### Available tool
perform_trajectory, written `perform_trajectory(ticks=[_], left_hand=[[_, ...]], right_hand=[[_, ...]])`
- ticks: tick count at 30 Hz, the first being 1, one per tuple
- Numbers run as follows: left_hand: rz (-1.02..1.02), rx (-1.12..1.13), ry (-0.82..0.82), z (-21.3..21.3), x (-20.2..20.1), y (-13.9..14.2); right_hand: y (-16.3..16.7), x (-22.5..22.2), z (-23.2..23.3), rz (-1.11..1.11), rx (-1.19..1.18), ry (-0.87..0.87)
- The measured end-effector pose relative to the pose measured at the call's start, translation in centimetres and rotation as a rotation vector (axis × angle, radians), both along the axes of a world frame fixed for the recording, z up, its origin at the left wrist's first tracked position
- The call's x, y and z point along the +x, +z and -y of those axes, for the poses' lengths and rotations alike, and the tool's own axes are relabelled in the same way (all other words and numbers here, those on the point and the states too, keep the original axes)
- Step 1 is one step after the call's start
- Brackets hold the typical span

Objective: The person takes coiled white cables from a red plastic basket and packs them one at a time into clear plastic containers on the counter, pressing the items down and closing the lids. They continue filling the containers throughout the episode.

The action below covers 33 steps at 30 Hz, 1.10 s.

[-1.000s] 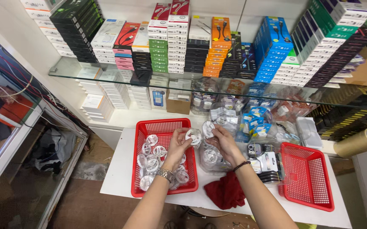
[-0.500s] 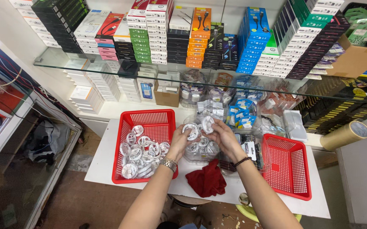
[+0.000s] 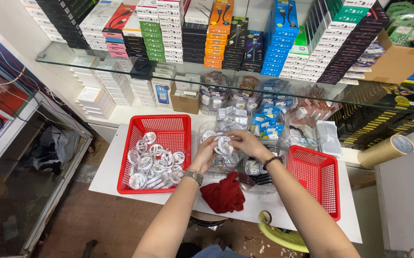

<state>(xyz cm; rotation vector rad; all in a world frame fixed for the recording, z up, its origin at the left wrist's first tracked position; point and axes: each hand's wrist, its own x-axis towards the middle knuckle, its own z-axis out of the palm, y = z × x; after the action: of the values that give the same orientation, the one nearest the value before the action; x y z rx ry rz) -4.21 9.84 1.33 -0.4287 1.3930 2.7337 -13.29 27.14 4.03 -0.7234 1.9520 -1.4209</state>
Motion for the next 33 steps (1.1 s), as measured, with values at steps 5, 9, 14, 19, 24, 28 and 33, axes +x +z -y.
perform_trajectory(ticks=[5,9,14,19,24,28,33], left_hand=[[-0.061,-0.834,0.096,0.1,1.0,-0.1],[-0.216,-1.676,-0.122,-0.4,2.7,-1.0],[-0.103,-1.751,-0.458,-1.9,2.8,-2.2],[-0.157,-1.712,-0.458,-2.4,2.9,-1.6],[-0.412,-1.463,0.285,2.5,4.3,0.9],[-0.004,-1.332,0.592,10.6,6.4,1.1],[0.403,-1.695,0.017,16.4,8.5,-1.5]], right_hand=[[-0.9,-1.0,1.3,-0.509,0.443,0.089],[-2.5,0.7,2.6,-0.941,0.574,0.21],[-3.7,1.6,3.3,-0.897,0.726,0.225],[-5.5,1.5,3.0,-0.945,0.613,0.218],[-2.4,1.2,3.1,-0.819,0.713,0.072],[1.4,4.2,7.5,-0.722,0.431,-0.177],[-2.4,7.0,14.5,-0.614,0.295,0.037]])
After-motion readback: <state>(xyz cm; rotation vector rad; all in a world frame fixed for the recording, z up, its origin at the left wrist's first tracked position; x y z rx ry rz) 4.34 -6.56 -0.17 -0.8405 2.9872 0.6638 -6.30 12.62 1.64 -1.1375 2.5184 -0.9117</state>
